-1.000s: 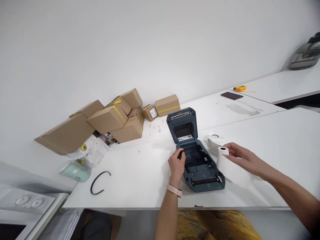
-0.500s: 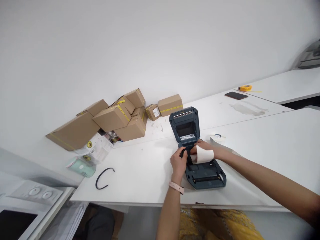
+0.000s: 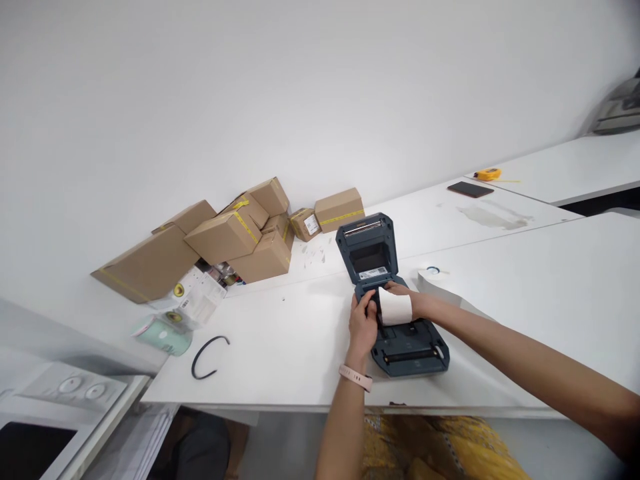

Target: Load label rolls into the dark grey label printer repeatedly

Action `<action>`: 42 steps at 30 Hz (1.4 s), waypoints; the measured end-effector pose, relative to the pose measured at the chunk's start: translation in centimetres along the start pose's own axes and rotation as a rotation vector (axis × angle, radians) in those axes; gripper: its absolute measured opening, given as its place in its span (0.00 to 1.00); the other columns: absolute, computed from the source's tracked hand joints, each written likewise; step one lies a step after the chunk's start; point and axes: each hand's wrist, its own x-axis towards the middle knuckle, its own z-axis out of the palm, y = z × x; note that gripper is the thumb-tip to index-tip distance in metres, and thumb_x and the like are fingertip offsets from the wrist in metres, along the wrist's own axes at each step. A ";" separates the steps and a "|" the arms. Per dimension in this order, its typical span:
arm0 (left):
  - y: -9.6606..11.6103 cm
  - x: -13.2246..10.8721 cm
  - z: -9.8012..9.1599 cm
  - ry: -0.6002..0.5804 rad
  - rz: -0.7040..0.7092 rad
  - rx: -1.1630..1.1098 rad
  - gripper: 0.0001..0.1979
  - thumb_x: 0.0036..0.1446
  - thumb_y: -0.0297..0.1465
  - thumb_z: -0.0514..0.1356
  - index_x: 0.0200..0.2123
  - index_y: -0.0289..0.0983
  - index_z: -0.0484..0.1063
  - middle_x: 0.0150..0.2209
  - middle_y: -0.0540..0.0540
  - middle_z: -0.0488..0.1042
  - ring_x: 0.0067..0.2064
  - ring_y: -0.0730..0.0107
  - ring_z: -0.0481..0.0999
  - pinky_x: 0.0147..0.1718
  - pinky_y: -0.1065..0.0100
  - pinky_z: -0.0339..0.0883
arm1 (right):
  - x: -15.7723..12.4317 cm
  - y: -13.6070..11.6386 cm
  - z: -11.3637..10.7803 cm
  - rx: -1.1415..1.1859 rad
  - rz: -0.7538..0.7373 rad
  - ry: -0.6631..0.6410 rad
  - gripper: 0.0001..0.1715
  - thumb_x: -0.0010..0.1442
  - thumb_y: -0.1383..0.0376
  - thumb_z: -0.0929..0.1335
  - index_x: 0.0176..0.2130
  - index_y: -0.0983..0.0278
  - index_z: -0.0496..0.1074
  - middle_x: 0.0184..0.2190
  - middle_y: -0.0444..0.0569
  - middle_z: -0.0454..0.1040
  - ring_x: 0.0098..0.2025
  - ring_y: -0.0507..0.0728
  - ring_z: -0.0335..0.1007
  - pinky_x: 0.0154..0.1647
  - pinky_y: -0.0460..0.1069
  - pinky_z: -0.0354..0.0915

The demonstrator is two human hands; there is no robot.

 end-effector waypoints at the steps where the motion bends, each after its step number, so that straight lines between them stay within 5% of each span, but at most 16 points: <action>1: -0.2 0.0 0.1 -0.002 0.002 -0.008 0.22 0.68 0.41 0.52 0.60 0.45 0.73 0.68 0.43 0.65 0.70 0.54 0.62 0.68 0.52 0.56 | 0.0 0.2 0.1 -0.002 -0.007 -0.034 0.21 0.68 0.58 0.69 0.57 0.64 0.70 0.55 0.53 0.73 0.51 0.59 0.74 0.51 0.59 0.73; 6: -0.3 -0.8 0.0 0.016 0.012 0.034 0.24 0.66 0.33 0.55 0.64 0.46 0.69 0.73 0.42 0.55 0.74 0.50 0.51 0.69 0.46 0.52 | -0.3 0.7 -0.2 0.002 -0.029 -0.197 0.20 0.69 0.57 0.68 0.56 0.63 0.71 0.56 0.53 0.73 0.52 0.59 0.73 0.52 0.59 0.73; 9: 0.2 -2.3 -0.3 0.090 0.139 0.078 0.26 0.59 0.23 0.55 0.59 0.43 0.74 0.73 0.42 0.56 0.74 0.52 0.52 0.70 0.46 0.52 | -0.6 0.8 -0.6 0.012 -0.053 -0.212 0.20 0.69 0.57 0.68 0.56 0.63 0.71 0.56 0.53 0.72 0.52 0.59 0.73 0.52 0.59 0.72; 15: 2.2 -5.3 -0.1 0.138 0.316 0.076 0.18 0.52 0.19 0.59 0.45 0.39 0.77 0.50 0.41 0.80 0.60 0.53 0.72 0.64 0.43 0.62 | -0.9 0.0 -1.5 0.039 -0.049 -0.171 0.15 0.68 0.59 0.69 0.51 0.62 0.75 0.53 0.52 0.75 0.52 0.59 0.73 0.55 0.60 0.70; 19: 2.8 -6.5 0.5 0.193 0.361 0.129 0.10 0.50 0.23 0.67 0.36 0.39 0.77 0.39 0.46 0.82 0.46 0.57 0.80 0.63 0.36 0.60 | -1.5 -1.4 -2.9 0.066 -0.021 -0.100 0.03 0.55 0.68 0.74 0.34 0.61 0.81 0.35 0.51 0.82 0.44 0.63 0.77 0.59 0.62 0.61; 23: 2.1 -8.2 1.2 0.238 0.523 0.167 0.08 0.51 0.22 0.69 0.32 0.40 0.77 0.33 0.50 0.82 0.40 0.61 0.81 0.62 0.36 0.60 | -3.1 -2.8 -4.4 0.098 -0.006 -0.038 0.12 0.58 0.65 0.70 0.41 0.59 0.82 0.41 0.52 0.83 0.47 0.66 0.77 0.60 0.63 0.58; 29: 1.7 -11.2 1.8 0.298 0.631 0.236 0.07 0.59 0.23 0.64 0.31 0.41 0.76 0.31 0.52 0.80 0.37 0.67 0.81 0.61 0.43 0.64 | -6.9 -4.9 -4.5 0.293 -0.016 0.200 0.14 0.64 0.64 0.68 0.47 0.56 0.81 0.48 0.49 0.82 0.55 0.64 0.73 0.64 0.63 0.54; 37: 1.0 -13.4 2.5 0.350 0.697 0.360 0.10 0.62 0.20 0.58 0.36 0.39 0.77 0.38 0.47 0.83 0.46 0.64 0.82 0.55 0.53 0.73 | -10.8 -7.3 -0.7 0.380 0.053 0.369 0.15 0.69 0.59 0.66 0.51 0.57 0.80 0.53 0.51 0.80 0.56 0.64 0.75 0.61 0.64 0.62; 42: 0.0 -14.2 3.0 0.365 0.713 0.394 0.10 0.64 0.21 0.58 0.38 0.39 0.77 0.42 0.45 0.83 0.48 0.64 0.82 0.57 0.51 0.73 | -9.4 -6.1 -4.3 0.365 0.104 0.697 0.18 0.70 0.58 0.65 0.55 0.56 0.76 0.58 0.52 0.76 0.60 0.63 0.71 0.61 0.62 0.65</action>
